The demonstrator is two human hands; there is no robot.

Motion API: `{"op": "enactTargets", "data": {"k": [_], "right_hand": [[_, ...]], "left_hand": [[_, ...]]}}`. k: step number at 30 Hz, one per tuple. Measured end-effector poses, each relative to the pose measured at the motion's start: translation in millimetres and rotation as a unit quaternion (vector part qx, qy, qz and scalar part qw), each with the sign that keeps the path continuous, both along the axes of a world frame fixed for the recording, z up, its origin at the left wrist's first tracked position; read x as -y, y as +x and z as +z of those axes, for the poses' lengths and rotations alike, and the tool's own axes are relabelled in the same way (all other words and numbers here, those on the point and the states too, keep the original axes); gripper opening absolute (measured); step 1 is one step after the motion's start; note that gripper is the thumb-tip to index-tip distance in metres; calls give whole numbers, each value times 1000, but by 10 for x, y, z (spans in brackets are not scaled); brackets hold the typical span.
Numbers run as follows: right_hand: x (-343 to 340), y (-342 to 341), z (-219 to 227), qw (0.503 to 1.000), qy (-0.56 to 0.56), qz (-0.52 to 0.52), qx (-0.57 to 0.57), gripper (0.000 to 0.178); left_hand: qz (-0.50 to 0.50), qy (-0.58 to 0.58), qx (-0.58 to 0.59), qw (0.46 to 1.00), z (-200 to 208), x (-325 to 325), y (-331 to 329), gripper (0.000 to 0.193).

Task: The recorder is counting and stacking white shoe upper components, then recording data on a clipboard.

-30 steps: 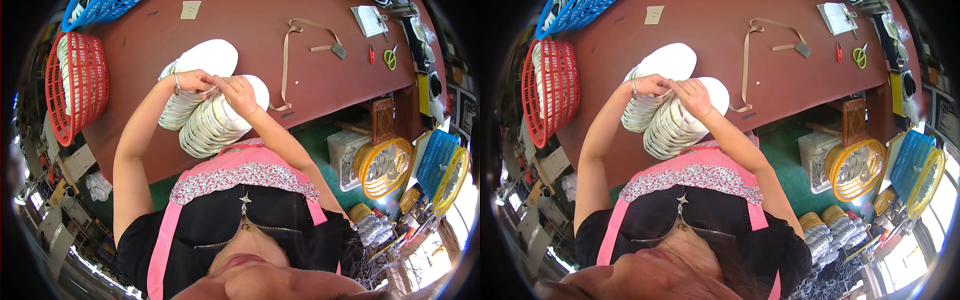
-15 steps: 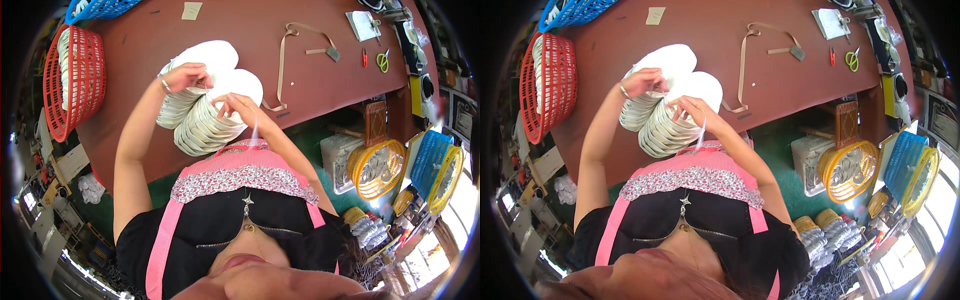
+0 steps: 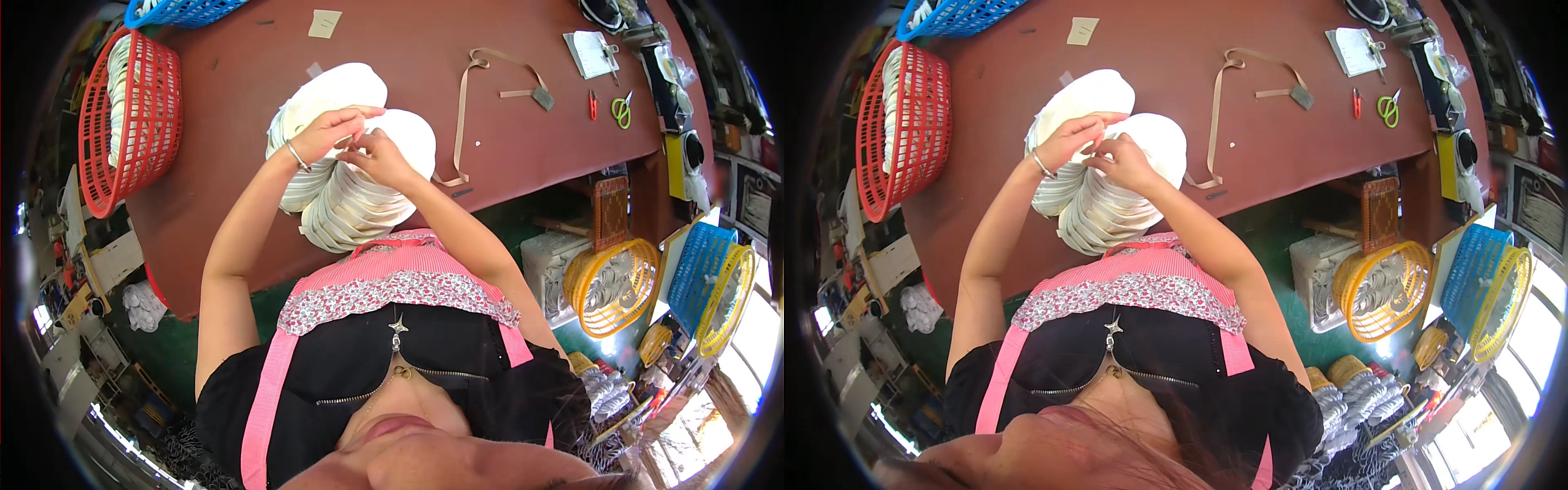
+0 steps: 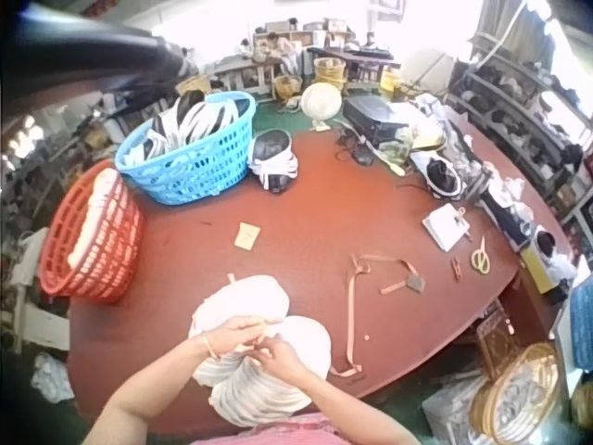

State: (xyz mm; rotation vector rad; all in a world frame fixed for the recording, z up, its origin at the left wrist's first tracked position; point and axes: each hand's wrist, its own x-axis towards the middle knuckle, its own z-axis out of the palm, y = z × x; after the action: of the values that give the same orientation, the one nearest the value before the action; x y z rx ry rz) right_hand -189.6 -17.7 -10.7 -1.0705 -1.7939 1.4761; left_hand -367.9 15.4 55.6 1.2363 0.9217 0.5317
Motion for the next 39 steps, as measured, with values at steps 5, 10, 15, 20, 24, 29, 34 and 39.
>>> {"op": "enactTargets", "data": {"k": [5,10,15,20,24,29,34,39], "right_hand": [[-21,23,-113,1000,-27,2,-6,20],[83,-41,-169,942,-253,-49,-217,27],[-55,-26,-71,942,-280,-6,-185,19],[-56,-142,6,970,220,-42,98,15],[-88,-269,-86,907,402,-69,100,14],[-141,-218,-109,915,392,-75,65,13],[98,-143,-62,893,447,45,21,9],[272,23,-193,905,416,87,-27,7]], "left_hand": [[-10,183,-424,887,109,293,-264,26],[-33,49,-394,917,637,446,-545,28],[-212,-98,-191,953,783,432,-568,23],[-11,273,-396,877,-207,239,-558,16],[11,64,-212,975,-694,169,-502,15],[18,33,-207,978,-651,124,-497,16],[8,143,-306,941,-782,162,-560,19],[22,167,-550,818,-795,54,-257,13]]}}
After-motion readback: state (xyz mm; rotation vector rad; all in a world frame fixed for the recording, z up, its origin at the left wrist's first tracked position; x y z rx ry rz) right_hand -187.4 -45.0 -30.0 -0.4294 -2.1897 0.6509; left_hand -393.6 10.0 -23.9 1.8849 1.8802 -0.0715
